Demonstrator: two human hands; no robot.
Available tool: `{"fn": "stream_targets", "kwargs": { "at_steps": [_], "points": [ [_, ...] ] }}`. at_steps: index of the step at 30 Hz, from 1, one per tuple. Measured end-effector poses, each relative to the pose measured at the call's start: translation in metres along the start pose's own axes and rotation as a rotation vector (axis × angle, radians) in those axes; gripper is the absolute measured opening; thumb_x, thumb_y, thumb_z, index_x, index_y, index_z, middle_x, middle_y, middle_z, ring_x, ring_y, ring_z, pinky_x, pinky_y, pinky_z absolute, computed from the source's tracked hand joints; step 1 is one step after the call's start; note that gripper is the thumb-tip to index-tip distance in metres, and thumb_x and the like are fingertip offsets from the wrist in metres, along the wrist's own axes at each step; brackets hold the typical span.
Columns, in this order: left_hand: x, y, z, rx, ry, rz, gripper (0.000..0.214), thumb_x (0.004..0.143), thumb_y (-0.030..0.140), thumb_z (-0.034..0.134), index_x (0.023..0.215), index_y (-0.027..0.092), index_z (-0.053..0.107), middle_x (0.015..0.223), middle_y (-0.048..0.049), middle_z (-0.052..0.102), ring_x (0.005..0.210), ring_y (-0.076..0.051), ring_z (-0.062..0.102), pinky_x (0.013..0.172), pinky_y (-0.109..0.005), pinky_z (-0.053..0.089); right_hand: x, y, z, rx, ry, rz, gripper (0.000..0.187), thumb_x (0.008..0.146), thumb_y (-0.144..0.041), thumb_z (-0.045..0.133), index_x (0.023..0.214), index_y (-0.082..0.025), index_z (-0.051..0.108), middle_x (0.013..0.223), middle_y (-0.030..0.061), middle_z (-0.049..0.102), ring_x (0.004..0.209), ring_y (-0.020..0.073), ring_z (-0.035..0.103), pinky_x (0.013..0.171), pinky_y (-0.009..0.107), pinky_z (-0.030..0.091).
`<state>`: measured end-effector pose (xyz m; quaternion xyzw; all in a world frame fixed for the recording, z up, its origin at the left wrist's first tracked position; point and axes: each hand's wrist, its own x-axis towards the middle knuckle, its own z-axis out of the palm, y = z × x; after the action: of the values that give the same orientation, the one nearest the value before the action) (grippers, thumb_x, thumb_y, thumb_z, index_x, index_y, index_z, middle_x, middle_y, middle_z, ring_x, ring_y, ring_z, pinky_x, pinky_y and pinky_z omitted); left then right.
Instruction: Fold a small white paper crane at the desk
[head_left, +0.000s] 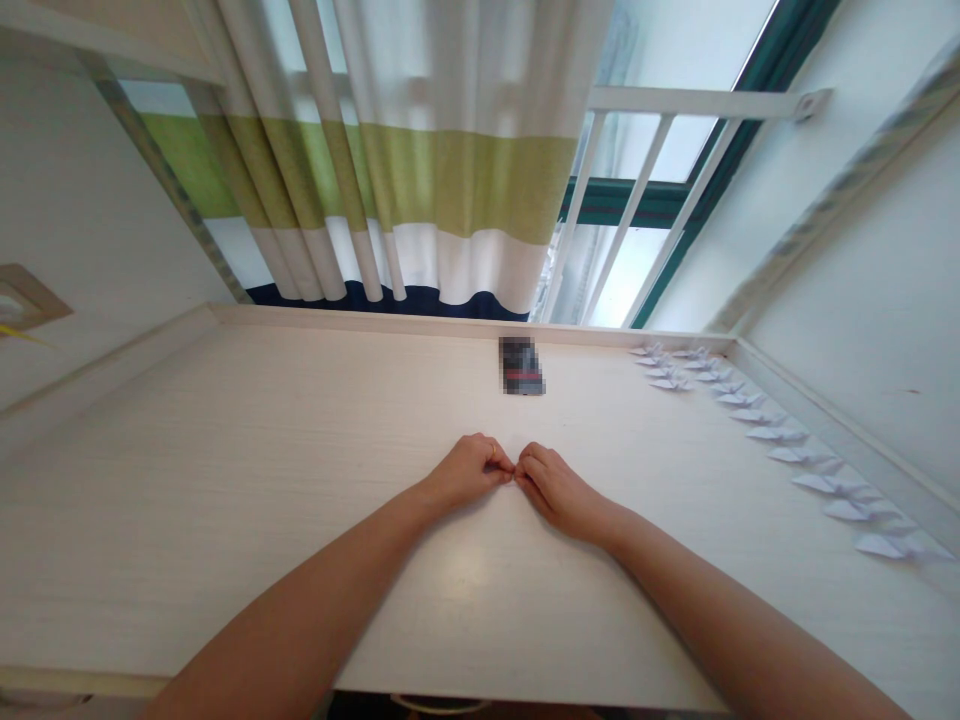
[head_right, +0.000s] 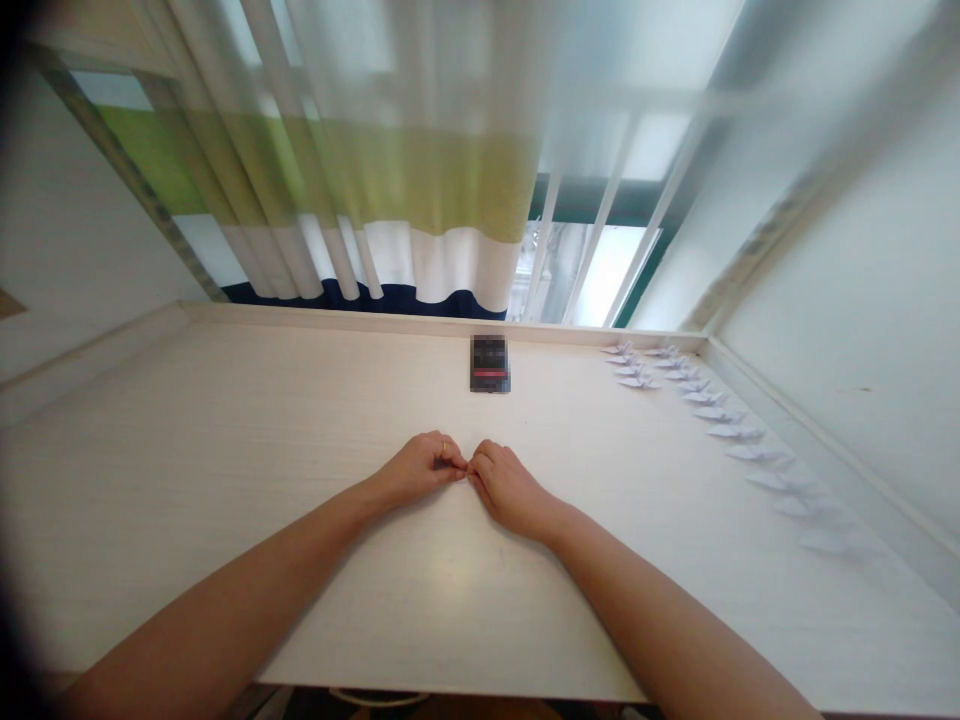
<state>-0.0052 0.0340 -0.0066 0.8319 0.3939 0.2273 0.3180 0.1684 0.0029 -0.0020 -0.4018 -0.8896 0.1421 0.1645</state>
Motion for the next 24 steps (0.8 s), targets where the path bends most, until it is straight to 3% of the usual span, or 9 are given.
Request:
{"fn": "stream_targets", "kwargs": {
  "at_steps": [5, 16, 24],
  "points": [
    [-0.0019, 0.0020, -0.0007, 0.065, -0.002, 0.050, 0.019, 0.066, 0.013, 0.053, 0.074, 0.017, 0.069, 0.075, -0.0024, 0.065, 0.076, -0.014, 0.055, 0.078, -0.025, 0.040, 0.0002, -0.0003, 0.0016, 0.048, 0.012, 0.028, 0.013, 0.085, -0.015, 0.037, 0.080, -0.014, 0.049, 0.083, 0.0082, 0.050, 0.077, 0.0164, 0.046, 0.073, 0.033, 0.041],
    [-0.0007, 0.0039, -0.0027, 0.048, -0.025, 0.010, 0.015, 0.068, 0.020, 0.057, 0.074, 0.018, 0.071, 0.076, -0.0029, 0.065, 0.076, -0.014, 0.055, 0.076, -0.025, 0.040, 0.0003, 0.0001, 0.0016, 0.126, 0.031, 0.079, 0.009, 0.083, -0.013, 0.040, 0.081, -0.016, 0.048, 0.085, 0.0072, 0.048, 0.078, 0.0161, 0.046, 0.075, 0.034, 0.043],
    [-0.0001, 0.0018, -0.0022, 0.084, -0.039, 0.002, 0.016, 0.070, 0.022, 0.057, 0.077, 0.019, 0.071, 0.079, -0.0029, 0.066, 0.076, -0.014, 0.055, 0.075, -0.025, 0.040, -0.0012, 0.0038, -0.0048, 0.277, 0.024, 0.062, 0.009, 0.079, -0.010, 0.044, 0.073, -0.017, 0.047, 0.099, 0.0095, 0.045, 0.088, 0.0157, 0.049, 0.078, 0.033, 0.044]
  ]
}}
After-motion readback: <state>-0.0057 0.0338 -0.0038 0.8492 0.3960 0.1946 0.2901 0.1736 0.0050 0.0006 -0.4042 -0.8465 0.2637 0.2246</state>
